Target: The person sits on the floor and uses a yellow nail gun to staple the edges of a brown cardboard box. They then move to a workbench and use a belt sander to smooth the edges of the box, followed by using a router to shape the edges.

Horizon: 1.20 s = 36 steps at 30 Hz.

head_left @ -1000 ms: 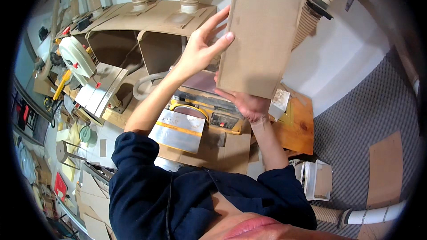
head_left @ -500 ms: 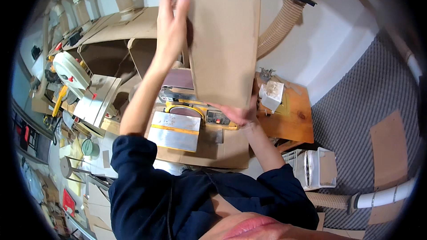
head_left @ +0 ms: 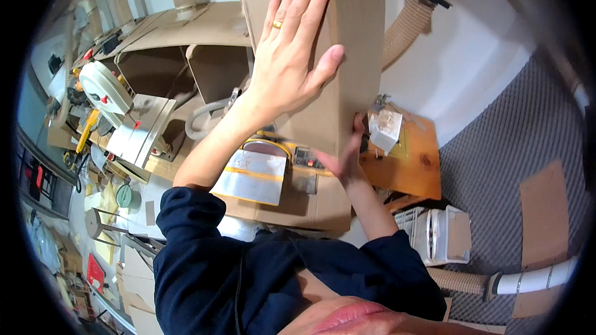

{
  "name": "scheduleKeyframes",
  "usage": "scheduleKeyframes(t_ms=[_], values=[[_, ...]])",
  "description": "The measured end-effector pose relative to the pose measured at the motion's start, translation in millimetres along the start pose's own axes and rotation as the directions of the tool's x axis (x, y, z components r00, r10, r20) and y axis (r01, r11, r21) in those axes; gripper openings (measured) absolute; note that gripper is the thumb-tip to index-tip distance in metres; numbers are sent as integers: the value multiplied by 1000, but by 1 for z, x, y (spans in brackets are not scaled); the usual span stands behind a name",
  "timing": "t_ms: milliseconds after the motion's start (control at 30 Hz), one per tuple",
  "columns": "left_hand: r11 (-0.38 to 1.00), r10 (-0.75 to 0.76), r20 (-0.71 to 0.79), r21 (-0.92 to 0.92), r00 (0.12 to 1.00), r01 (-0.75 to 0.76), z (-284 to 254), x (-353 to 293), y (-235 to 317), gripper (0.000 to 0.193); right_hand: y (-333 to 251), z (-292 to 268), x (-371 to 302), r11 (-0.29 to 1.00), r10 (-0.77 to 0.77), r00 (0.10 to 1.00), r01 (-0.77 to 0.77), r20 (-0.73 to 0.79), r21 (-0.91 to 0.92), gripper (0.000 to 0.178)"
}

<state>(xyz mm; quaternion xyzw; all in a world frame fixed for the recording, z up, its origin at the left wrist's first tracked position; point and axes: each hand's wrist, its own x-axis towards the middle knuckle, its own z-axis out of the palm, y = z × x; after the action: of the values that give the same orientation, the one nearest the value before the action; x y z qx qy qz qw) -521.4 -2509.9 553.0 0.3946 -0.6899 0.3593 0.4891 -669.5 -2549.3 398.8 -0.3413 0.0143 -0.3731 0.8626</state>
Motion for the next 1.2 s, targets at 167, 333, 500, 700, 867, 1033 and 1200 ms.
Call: scheduleKeyframes(t_ms=[167, 333, 500, 700, 867, 1033, 1200], values=[[745, -452, 153, -478, 879, 466, 13, -79, 23, 108, 2, 22, 8, 977, -149, 989, 147, -1, -155, 87], [96, -488, 662, -607, 569, 789, -1, -83, -31, 98, 9, -2, 18, 959, -199, 979, 186, -39, -215, 77], [27, -484, 632, -680, 605, 732, 12, -103, -45, 97, 3, -2, 34, 889, -296, 955, 268, -18, -372, 54], [75, -598, 534, -705, 597, 706, 10, -111, -78, 72, -36, -24, 44, 733, -447, 894, 385, 29, -560, 76], [62, -517, 676, -582, 525, 811, 1, -142, -130, 75, -111, -70, 56, 544, -386, 884, 448, 262, -710, 82], [199, -476, 763, -391, 437, 899, 11, -161, -128, 73, -107, -84, 56, 361, 40, 998, 36, 54, -932, 75], [326, -326, 930, -58, 170, 944, 12, -155, -127, 68, -90, -105, 55, 417, 153, 987, -114, -54, -902, 89]])
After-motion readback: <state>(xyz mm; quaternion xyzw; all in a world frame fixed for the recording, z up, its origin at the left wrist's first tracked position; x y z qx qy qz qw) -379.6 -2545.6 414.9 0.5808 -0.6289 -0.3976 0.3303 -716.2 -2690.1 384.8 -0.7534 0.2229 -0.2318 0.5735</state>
